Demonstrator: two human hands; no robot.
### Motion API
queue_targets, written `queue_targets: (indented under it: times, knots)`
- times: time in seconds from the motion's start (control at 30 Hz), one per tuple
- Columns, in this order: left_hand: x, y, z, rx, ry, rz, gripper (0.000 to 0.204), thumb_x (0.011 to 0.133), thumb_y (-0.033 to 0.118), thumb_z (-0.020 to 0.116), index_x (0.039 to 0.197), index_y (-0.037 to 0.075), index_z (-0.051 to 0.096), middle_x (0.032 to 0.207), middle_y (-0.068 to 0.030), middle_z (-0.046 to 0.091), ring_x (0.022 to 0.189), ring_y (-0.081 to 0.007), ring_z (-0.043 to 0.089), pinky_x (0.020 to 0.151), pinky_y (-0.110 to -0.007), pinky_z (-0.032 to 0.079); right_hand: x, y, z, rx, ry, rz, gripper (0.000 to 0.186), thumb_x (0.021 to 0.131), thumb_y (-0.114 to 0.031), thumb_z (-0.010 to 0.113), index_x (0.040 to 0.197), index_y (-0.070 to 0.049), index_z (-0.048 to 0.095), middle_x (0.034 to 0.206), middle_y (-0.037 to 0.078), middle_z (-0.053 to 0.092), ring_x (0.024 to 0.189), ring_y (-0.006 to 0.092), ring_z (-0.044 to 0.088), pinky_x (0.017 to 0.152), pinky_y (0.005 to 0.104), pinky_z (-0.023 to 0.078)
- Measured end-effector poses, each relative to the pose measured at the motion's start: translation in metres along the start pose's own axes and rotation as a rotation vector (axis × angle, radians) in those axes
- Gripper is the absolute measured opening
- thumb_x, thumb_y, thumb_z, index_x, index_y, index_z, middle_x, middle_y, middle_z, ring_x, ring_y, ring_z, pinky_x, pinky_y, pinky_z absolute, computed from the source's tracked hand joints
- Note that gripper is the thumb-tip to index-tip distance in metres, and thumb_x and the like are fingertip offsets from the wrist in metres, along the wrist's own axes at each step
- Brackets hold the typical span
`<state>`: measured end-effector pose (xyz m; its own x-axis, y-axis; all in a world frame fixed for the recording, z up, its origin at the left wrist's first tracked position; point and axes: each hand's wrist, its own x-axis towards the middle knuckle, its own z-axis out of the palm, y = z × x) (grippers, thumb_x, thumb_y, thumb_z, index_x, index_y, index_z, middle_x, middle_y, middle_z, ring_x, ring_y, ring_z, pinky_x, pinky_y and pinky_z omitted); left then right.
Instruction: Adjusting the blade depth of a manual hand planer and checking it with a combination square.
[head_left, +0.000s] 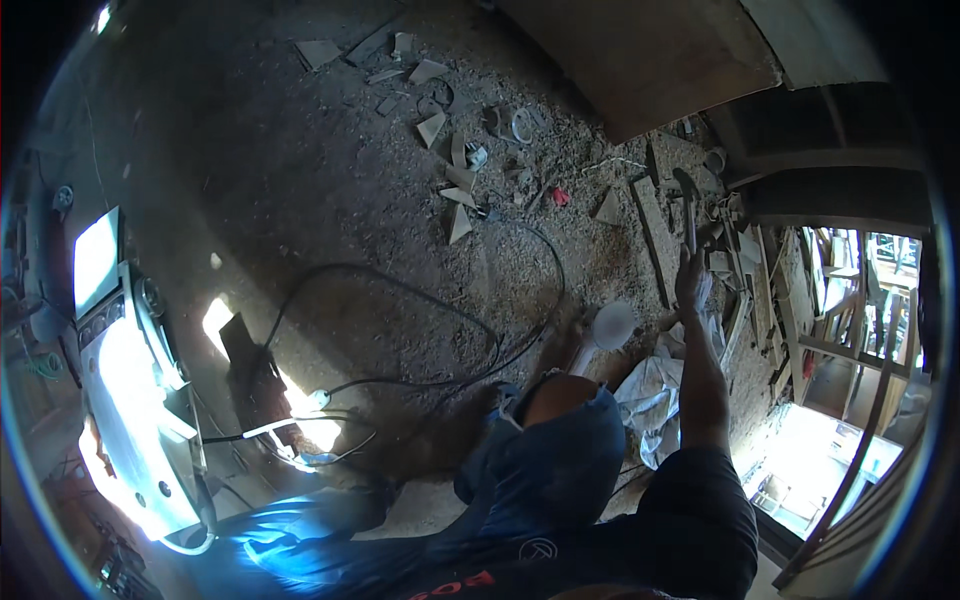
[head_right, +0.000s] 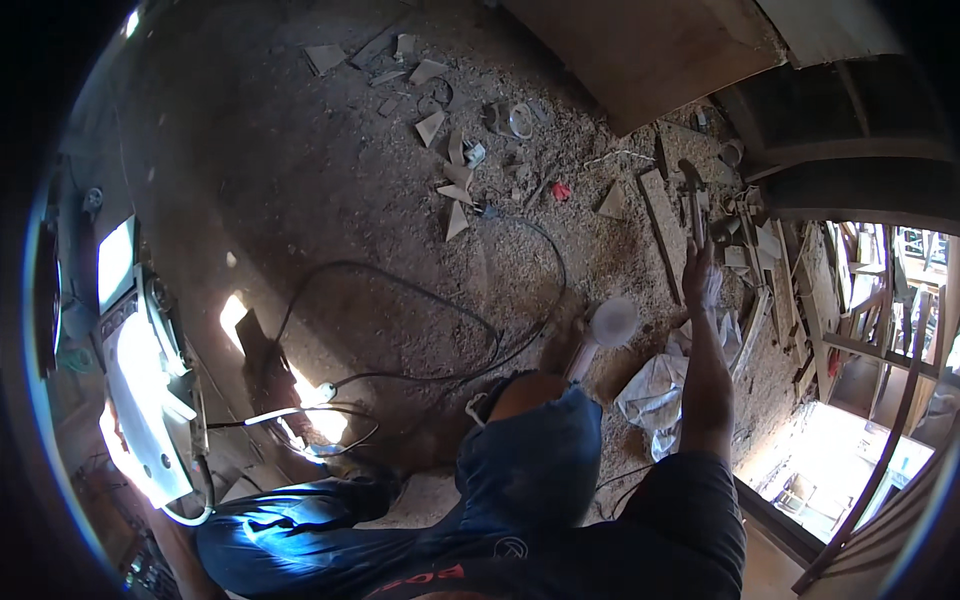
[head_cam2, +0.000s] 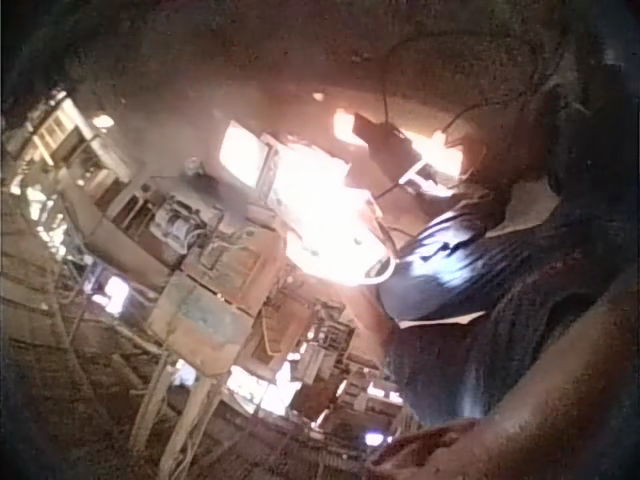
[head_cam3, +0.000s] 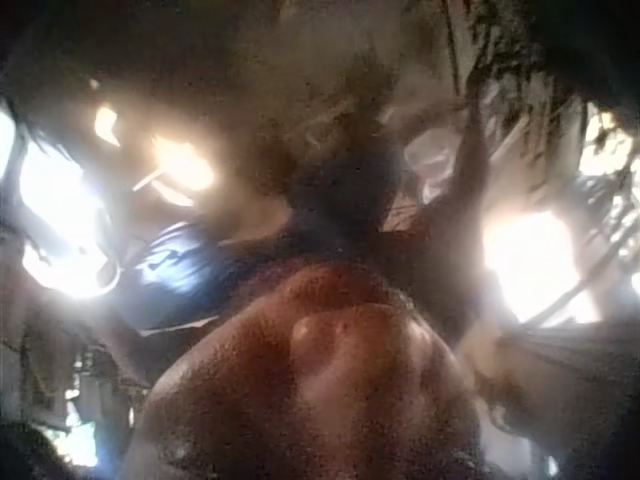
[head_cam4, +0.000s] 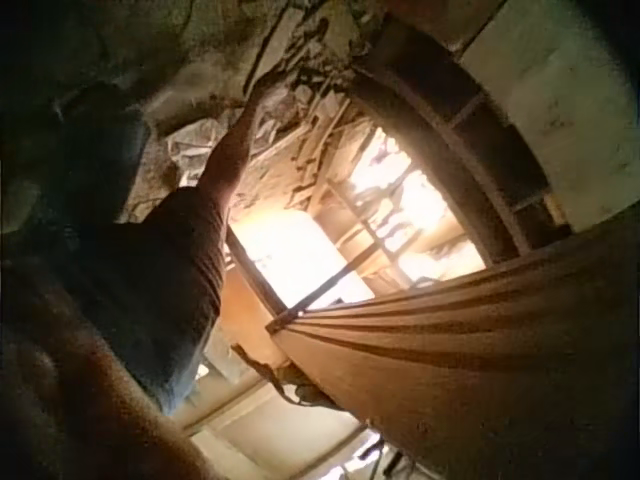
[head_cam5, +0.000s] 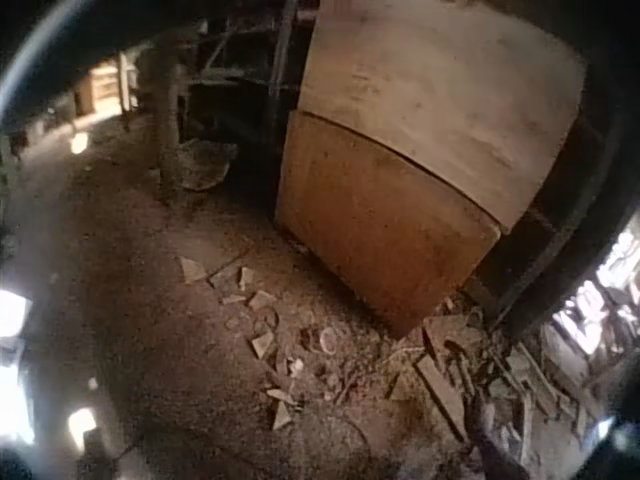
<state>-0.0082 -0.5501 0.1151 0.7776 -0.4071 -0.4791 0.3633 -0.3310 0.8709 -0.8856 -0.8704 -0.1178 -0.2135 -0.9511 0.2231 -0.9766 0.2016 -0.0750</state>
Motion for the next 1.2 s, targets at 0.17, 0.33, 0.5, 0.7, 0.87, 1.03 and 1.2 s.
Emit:
queue_targets:
  times: [0.17,0.33,0.5,0.7,0.87,1.03,1.2]
  knots:
    - [0.006,0.002,-0.009,0.137,-0.083,0.134,0.078,0.100,0.052,0.055,0.157,0.002,0.040,0.155,-0.0201,0.052,0.131,-0.0370,0.058,0.112,-0.046,0.046,0.029,0.019,0.038,-0.024,-0.057,-0.038,0.047,0.108,-0.051,0.053,0.105,-0.005,0.062,0.073,0.025,0.069,0.062,0.0506,0.063,0.052,0.0591,0.044]
    - [0.006,0.008,-0.021,0.267,-0.152,0.261,0.070,0.099,0.044,0.060,0.156,0.008,0.043,0.153,-0.0183,0.053,0.131,-0.0360,0.059,0.111,-0.048,0.048,0.022,0.000,0.034,0.012,-0.046,0.053,0.049,0.107,-0.052,0.053,0.104,-0.004,0.063,0.076,0.026,0.069,0.066,0.0506,0.065,0.056,0.0597,0.046]
    - [0.009,0.008,-0.019,0.379,-0.250,0.378,0.064,0.099,0.036,0.065,0.156,0.014,0.045,0.151,-0.0165,0.055,0.130,-0.0351,0.060,0.110,-0.050,0.049,0.026,0.014,0.026,-0.013,-0.069,0.122,0.051,0.107,-0.054,0.053,0.106,-0.003,0.063,0.077,0.026,0.070,0.068,0.0507,0.066,0.060,0.0606,0.047]
    - [0.004,0.020,-0.017,0.531,-0.343,0.538,0.062,0.098,0.026,0.071,0.155,0.021,0.048,0.149,-0.0143,0.057,0.128,-0.0339,0.062,0.108,-0.051,0.051,0.014,0.020,0.038,-0.033,-0.094,0.194,0.054,0.107,-0.053,0.051,0.102,-0.001,0.066,0.077,0.026,0.069,0.070,0.0499,0.065,0.064,0.0600,0.047]
    - [-0.003,0.019,-0.010,0.549,-0.387,0.575,0.061,0.098,0.024,0.072,0.154,0.022,0.048,0.149,-0.0137,0.057,0.129,-0.0336,0.061,0.108,-0.052,0.051,0.005,-0.009,0.016,0.131,0.072,0.247,0.056,0.107,-0.055,0.050,0.103,-0.002,0.066,0.077,0.026,0.070,0.070,0.0511,0.065,0.065,0.0608,0.049]
    - [-0.007,0.024,0.006,0.529,-0.462,0.600,0.060,0.099,0.024,0.072,0.154,0.022,0.048,0.150,-0.0134,0.056,0.130,-0.0334,0.061,0.109,-0.052,0.050,0.026,0.019,0.034,0.030,-0.050,0.280,0.055,0.106,-0.054,0.051,0.101,-0.002,0.066,0.077,0.026,0.070,0.069,0.0510,0.065,0.065,0.0602,0.050]
    - [-0.021,0.027,0.011,0.530,-0.495,0.616,0.059,0.099,0.024,0.071,0.154,0.022,0.049,0.151,-0.0131,0.056,0.131,-0.0332,0.060,0.110,-0.052,0.049,0.014,-0.005,0.025,0.241,0.072,0.317,0.056,0.106,-0.054,0.054,0.101,0.000,0.066,0.077,0.026,0.070,0.068,0.0500,0.065,0.065,0.0592,0.049]
